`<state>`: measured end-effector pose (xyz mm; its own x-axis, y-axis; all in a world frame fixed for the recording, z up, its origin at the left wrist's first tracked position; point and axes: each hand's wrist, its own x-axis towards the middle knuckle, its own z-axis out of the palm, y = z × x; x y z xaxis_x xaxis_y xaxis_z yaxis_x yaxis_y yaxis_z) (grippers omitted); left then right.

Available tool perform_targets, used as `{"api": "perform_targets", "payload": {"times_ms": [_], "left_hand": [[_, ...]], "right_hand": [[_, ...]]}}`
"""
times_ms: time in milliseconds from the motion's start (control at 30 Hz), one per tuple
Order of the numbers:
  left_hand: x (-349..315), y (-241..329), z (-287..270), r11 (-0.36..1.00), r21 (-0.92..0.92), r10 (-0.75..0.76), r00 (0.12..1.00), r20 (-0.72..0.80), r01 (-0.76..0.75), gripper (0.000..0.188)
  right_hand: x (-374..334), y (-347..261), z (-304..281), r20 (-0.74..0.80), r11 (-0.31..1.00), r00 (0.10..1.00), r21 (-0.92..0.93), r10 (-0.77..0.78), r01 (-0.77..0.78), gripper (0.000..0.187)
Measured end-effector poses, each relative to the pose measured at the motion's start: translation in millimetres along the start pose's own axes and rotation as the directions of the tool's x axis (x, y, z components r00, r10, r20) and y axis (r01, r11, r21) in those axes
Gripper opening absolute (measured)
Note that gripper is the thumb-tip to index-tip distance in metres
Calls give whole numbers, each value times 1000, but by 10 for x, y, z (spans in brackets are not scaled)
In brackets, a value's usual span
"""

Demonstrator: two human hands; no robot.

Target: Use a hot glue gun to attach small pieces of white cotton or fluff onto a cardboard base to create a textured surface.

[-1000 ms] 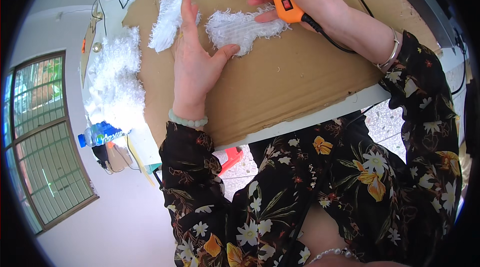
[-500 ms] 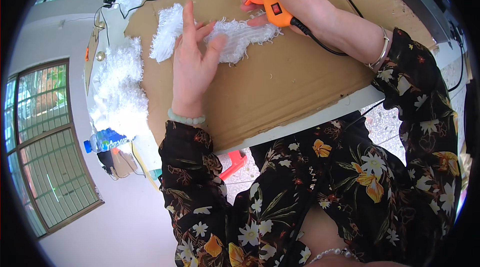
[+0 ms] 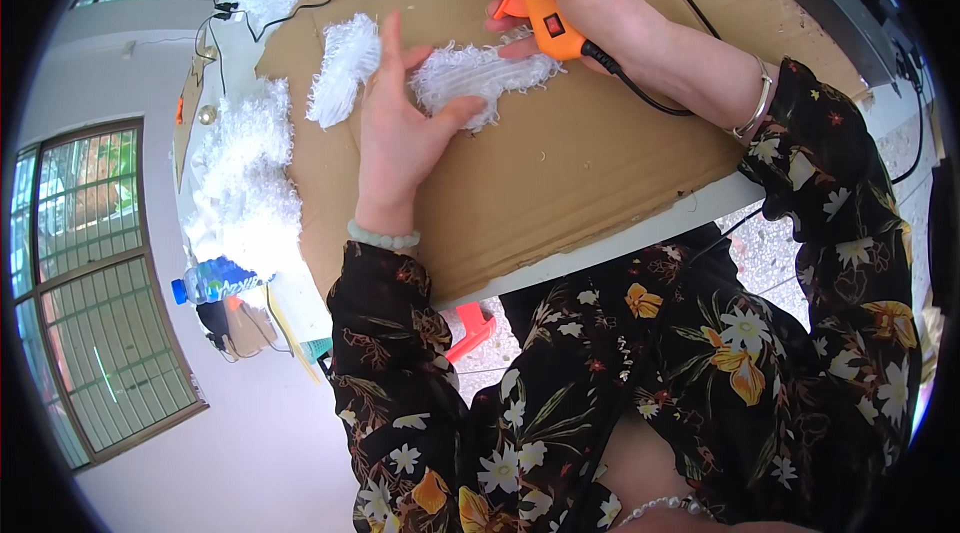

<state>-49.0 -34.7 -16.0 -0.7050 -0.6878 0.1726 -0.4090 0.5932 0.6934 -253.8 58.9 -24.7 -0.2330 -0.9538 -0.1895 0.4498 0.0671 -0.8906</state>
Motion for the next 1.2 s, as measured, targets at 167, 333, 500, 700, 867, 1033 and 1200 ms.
{"api": "perform_targets", "payload": {"times_ms": [167, 333, 500, 700, 867, 1033, 1200], "left_hand": [[34, 102, 53, 955, 265, 130, 991, 30, -134, 102], [59, 43, 15, 998, 43, 51, 998, 25, -52, 98], [91, 182, 102, 882, 451, 155, 988, -5, -137, 89], [135, -88, -14, 975, 171, 155, 985, -74, -140, 76], [286, 83, -24, 996, 42, 84, 966, -244, -76, 60], [130, 5, -30, 924, 337, 207, 978, -41, -181, 56], [198, 44, -143, 996, -52, 66, 984, -166, -75, 56]], "right_hand": [[236, 18, -240, 5, 994, 995, -50, -98, 98, 33], [94, -289, -106, -161, 970, 982, 207, -95, 128, 31], [317, -173, -280, -148, 945, 981, 282, -127, 165, 29], [337, -150, -257, -154, 969, 985, 220, -76, 109, 31], [323, -135, -451, -20, 930, 949, 191, -316, 314, 32], [330, -138, -213, -105, 981, 988, 148, -115, 130, 32], [418, 24, -383, 146, 811, 804, 218, -577, 543, 31]]}}
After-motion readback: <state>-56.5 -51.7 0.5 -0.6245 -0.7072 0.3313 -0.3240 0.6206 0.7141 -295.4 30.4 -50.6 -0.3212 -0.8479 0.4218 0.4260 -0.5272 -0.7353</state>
